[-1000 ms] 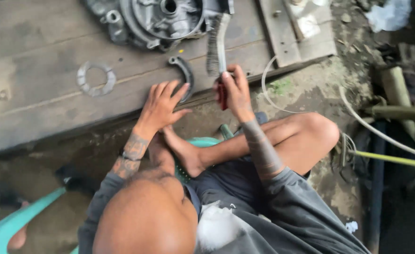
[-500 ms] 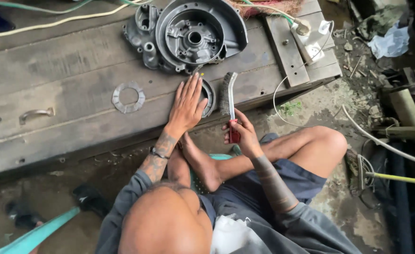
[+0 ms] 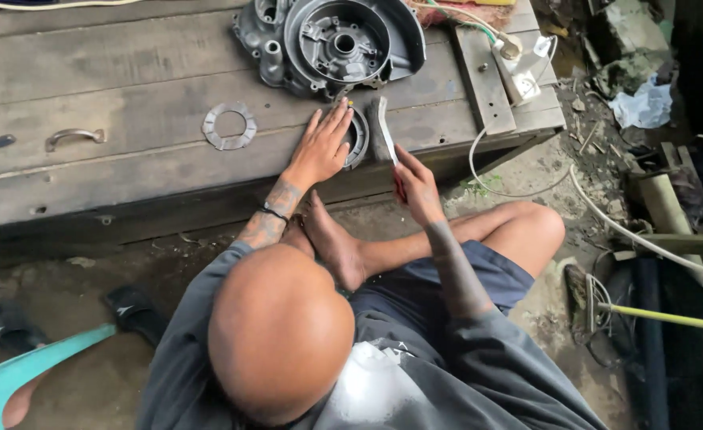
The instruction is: The person scrubs a curved metal part with a wire brush, then places it on a wooden workbench. They then pick up a larger circular metal component and continue scrubbing it with the wire brush.
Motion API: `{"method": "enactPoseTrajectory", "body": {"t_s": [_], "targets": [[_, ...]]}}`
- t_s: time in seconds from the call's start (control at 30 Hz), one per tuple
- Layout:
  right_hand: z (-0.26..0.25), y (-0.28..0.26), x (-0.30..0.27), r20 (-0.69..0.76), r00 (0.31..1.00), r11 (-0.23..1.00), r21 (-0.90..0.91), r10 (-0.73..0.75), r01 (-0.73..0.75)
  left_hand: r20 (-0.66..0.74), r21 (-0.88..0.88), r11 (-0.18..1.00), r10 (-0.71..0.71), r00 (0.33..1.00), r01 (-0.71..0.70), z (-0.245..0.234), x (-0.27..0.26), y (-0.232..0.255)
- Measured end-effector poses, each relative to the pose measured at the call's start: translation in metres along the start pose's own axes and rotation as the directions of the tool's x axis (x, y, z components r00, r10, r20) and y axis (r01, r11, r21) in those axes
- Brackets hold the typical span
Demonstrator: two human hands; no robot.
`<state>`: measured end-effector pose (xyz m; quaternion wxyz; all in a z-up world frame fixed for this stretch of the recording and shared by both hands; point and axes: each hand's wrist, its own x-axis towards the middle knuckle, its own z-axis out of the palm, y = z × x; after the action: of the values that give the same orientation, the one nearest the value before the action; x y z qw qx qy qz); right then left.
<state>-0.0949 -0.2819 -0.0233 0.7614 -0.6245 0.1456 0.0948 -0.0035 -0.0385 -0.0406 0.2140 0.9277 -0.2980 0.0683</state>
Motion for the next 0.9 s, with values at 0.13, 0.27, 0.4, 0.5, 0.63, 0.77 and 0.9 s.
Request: {"method": "enactPoseTrajectory", "body": {"t_s": [0.13, 0.27, 0.4, 0.5, 0.63, 0.77, 0.9], "targets": [[-0.02, 0.0, -0.013, 0.036, 0.998, 0.992, -0.114, 0.06, -0.055, 0.059, -0.022, 0.999, -0.023, 0.998, 0.024, -0.01, 0.003, 0.003], [-0.015, 0.001, 0.023, 0.067, 0.996, 0.976, -0.203, -0.065, 0.078, 0.088, -0.055, 0.998, -0.011, 0.996, 0.016, -0.011, 0.004, 0.004], [-0.009, -0.015, 0.009, 0.096, 0.991, 0.97, -0.215, -0.098, 0.116, 0.135, -0.056, 0.998, -0.031, 0.99, 0.039, -0.019, 0.005, 0.003], [-0.018, -0.024, -0.033, 0.079, 0.997, 0.978, -0.21, 0.002, 0.014, 0.131, -0.088, 0.995, -0.025, 0.991, 0.037, -0.026, 0.003, 0.009], [-0.018, -0.014, 0.002, 0.114, 0.99, 0.96, -0.259, -0.081, 0.109, 0.165, -0.091, 0.995, -0.019, 0.986, 0.034, -0.033, 0.006, 0.012], [-0.01, -0.008, 0.016, 0.106, 0.981, 0.954, -0.238, -0.163, 0.184, 0.164, -0.085, 0.996, -0.013, 0.986, 0.028, -0.032, 0.005, 0.012], [-0.024, 0.002, -0.034, 0.102, 0.993, 0.974, -0.216, -0.054, 0.075, 0.163, -0.1, 0.995, -0.002, 0.987, 0.018, -0.036, 0.001, 0.016]]}}
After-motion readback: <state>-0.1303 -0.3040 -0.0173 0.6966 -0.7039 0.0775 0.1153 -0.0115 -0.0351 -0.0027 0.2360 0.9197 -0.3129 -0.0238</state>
